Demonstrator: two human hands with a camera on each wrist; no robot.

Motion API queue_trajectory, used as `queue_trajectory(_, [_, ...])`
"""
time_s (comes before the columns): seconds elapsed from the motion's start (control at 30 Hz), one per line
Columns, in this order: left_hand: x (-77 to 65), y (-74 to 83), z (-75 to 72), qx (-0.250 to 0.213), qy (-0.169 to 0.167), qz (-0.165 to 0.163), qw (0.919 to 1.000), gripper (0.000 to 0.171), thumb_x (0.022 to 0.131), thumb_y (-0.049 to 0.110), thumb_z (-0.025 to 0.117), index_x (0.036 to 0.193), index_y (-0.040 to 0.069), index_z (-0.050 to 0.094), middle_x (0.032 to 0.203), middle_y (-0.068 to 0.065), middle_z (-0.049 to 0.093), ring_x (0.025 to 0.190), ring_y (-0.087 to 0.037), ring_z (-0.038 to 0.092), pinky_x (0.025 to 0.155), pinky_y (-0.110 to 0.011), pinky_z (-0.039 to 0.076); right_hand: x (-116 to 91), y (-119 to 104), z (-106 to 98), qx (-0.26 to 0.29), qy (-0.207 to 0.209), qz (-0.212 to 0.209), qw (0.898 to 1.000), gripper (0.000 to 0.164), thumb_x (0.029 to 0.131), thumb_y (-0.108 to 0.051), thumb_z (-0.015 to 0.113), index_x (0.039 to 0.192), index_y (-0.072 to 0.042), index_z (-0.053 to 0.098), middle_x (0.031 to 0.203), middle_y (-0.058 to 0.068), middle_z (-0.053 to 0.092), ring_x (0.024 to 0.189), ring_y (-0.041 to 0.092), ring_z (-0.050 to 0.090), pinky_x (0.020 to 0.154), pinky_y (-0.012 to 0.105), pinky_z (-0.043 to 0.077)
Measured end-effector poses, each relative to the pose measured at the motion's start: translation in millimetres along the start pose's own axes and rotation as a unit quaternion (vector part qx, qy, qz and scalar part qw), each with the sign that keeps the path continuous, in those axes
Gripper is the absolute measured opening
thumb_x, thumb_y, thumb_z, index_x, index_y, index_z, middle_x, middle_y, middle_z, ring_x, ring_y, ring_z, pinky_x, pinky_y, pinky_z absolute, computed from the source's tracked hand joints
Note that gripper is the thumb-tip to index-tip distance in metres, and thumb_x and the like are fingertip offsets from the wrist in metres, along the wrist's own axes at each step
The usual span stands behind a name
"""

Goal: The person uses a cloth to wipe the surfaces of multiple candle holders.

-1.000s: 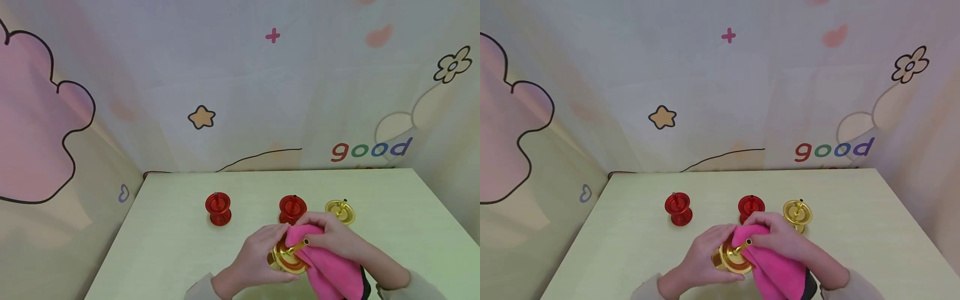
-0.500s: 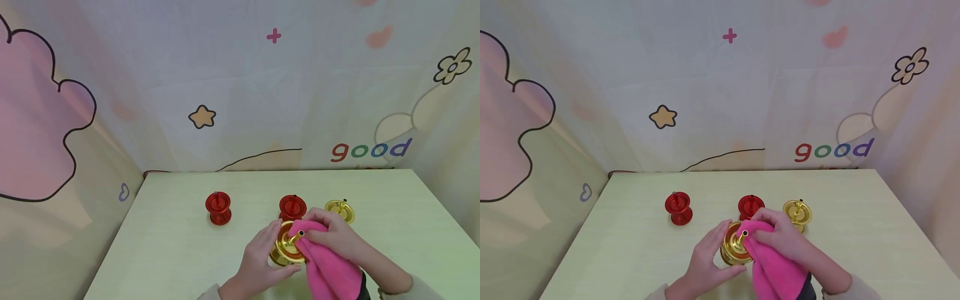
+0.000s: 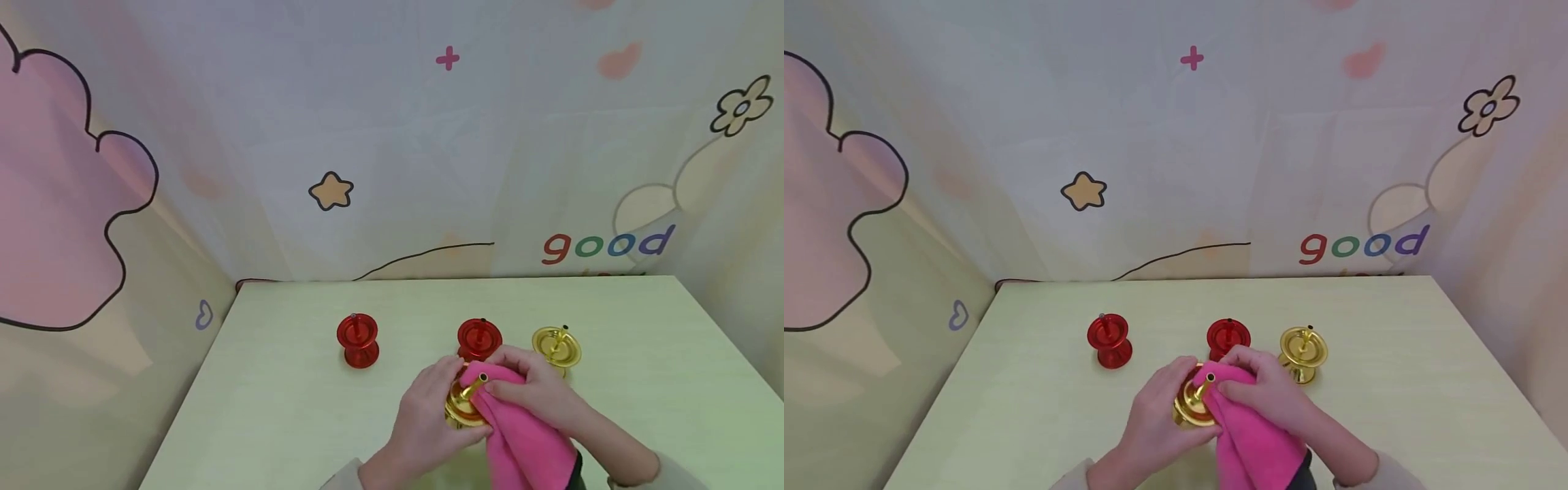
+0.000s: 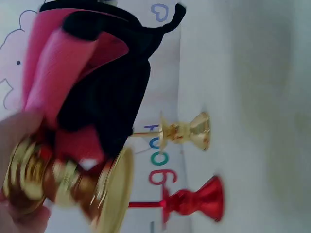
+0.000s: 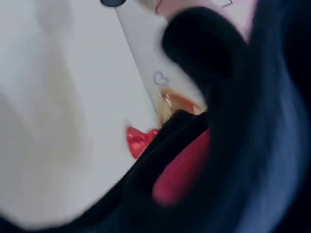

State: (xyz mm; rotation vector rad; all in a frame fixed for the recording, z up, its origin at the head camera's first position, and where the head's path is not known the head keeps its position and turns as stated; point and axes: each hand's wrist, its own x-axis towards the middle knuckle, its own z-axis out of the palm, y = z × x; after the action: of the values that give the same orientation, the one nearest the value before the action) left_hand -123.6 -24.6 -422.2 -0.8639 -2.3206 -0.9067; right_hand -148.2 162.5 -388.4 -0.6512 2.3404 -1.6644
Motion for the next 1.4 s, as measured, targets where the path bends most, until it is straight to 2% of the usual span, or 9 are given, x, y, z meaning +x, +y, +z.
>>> queue_trajectory(0.1, [-7.9,2.7,15.5,0.022,0.049,-0.038,0.9979,0.070,0.061,0.043,0.077,0.116,0.008,0.050,0.116,-0.003,0.051,0.102,-0.013,0.051,0.083,-0.024,0.047,0.1,5.2,6.8,-0.022,0.037,0.031,0.999,0.011,0.081,-0.010,0.060,0.091,-0.006,0.057,0.085,0.004,0.059,0.071,0.006,0.054,0.058,0.023,0.048])
queue_trajectory(0.27, [-18.6,-2.6,25.3,-0.032,0.059,-0.002,0.9977,0.071,0.064,0.039,0.076,0.121,0.007,0.047,0.120,-0.005,0.048,0.105,-0.014,0.051,0.086,-0.021,0.046,-3.1,9.1,7.7,-0.081,0.046,0.005,0.996,0.013,0.076,-0.002,0.059,0.084,-0.012,0.058,0.079,-0.002,0.056,0.067,0.003,0.049,0.054,0.021,0.044])
queue_trajectory(0.47, [-12.6,-17.3,5.4,-0.059,-0.059,0.064,0.9945,0.084,0.065,0.040,0.075,0.131,0.006,0.038,0.132,-0.006,0.045,0.120,-0.015,0.045,0.095,-0.023,0.040,-3.5,11.0,-2.5,-0.071,0.008,-0.059,0.996,0.023,0.073,0.006,0.056,0.083,-0.015,0.057,0.077,-0.004,0.056,0.068,0.002,0.049,0.056,0.021,0.043])
queue_trajectory(0.6, [-0.2,-24.0,-10.7,-0.049,-0.154,0.121,0.9794,0.092,0.061,0.043,0.076,0.134,0.007,0.034,0.130,-0.003,0.048,0.117,-0.010,0.047,0.096,-0.018,0.038,-1.9,12.4,-9.9,-0.036,-0.074,-0.083,0.993,0.022,0.077,0.006,0.055,0.086,-0.014,0.056,0.081,-0.002,0.058,0.073,0.003,0.052,0.061,0.021,0.044])
queue_trajectory(0.7, [4.9,-25.2,-17.3,-0.056,-0.175,0.146,0.9721,0.091,0.060,0.043,0.077,0.133,0.007,0.038,0.125,-0.001,0.053,0.113,-0.008,0.050,0.095,-0.016,0.038,-1.2,13.8,-13.2,-0.029,-0.106,-0.094,0.990,0.020,0.078,0.004,0.055,0.088,-0.013,0.055,0.082,-0.001,0.058,0.074,0.003,0.052,0.061,0.021,0.044])
queue_trajectory(0.9, [-4.9,-25.8,-6.7,-0.021,-0.082,0.141,0.9865,0.081,0.063,0.045,0.074,0.128,0.007,0.045,0.121,-0.001,0.056,0.110,-0.009,0.052,0.092,-0.017,0.040,1.2,18.8,-6.8,-0.007,-0.045,-0.038,0.998,0.010,0.082,-0.004,0.056,0.089,-0.009,0.058,0.083,-0.001,0.061,0.074,0.004,0.055,0.064,0.022,0.046])
queue_trajectory(1.1, [-20.8,-21.6,16.4,0.073,0.048,-0.008,0.9961,0.072,0.058,0.043,0.078,0.115,0.004,0.057,0.111,-0.006,0.061,0.101,-0.015,0.057,0.084,-0.025,0.048,2.2,25.4,14.9,0.052,0.046,0.072,0.995,0.020,0.082,-0.013,0.059,0.096,0.000,0.053,0.087,0.003,0.060,0.069,0.006,0.055,0.058,0.024,0.048])
queue_trajectory(1.2, [-26.2,-18.1,24.1,0.114,0.070,-0.044,0.9901,0.071,0.058,0.041,0.078,0.114,0.003,0.057,0.112,-0.007,0.060,0.098,-0.017,0.058,0.080,-0.027,0.050,3.0,28.7,23.2,0.051,0.067,0.105,0.991,0.021,0.081,-0.013,0.060,0.095,-0.001,0.052,0.087,0.008,0.059,0.065,0.007,0.055,0.055,0.025,0.048])
queue_trajectory(1.4, [-27.0,-25.9,13.7,0.061,0.007,0.007,0.9981,0.078,0.065,0.048,0.072,0.123,0.002,0.049,0.117,-0.006,0.058,0.105,-0.015,0.055,0.085,-0.025,0.047,2.2,30.1,14.6,-0.008,0.040,0.036,0.999,0.009,0.078,-0.001,0.057,0.086,-0.005,0.055,0.079,-0.002,0.056,0.066,0.004,0.050,0.054,0.022,0.044])
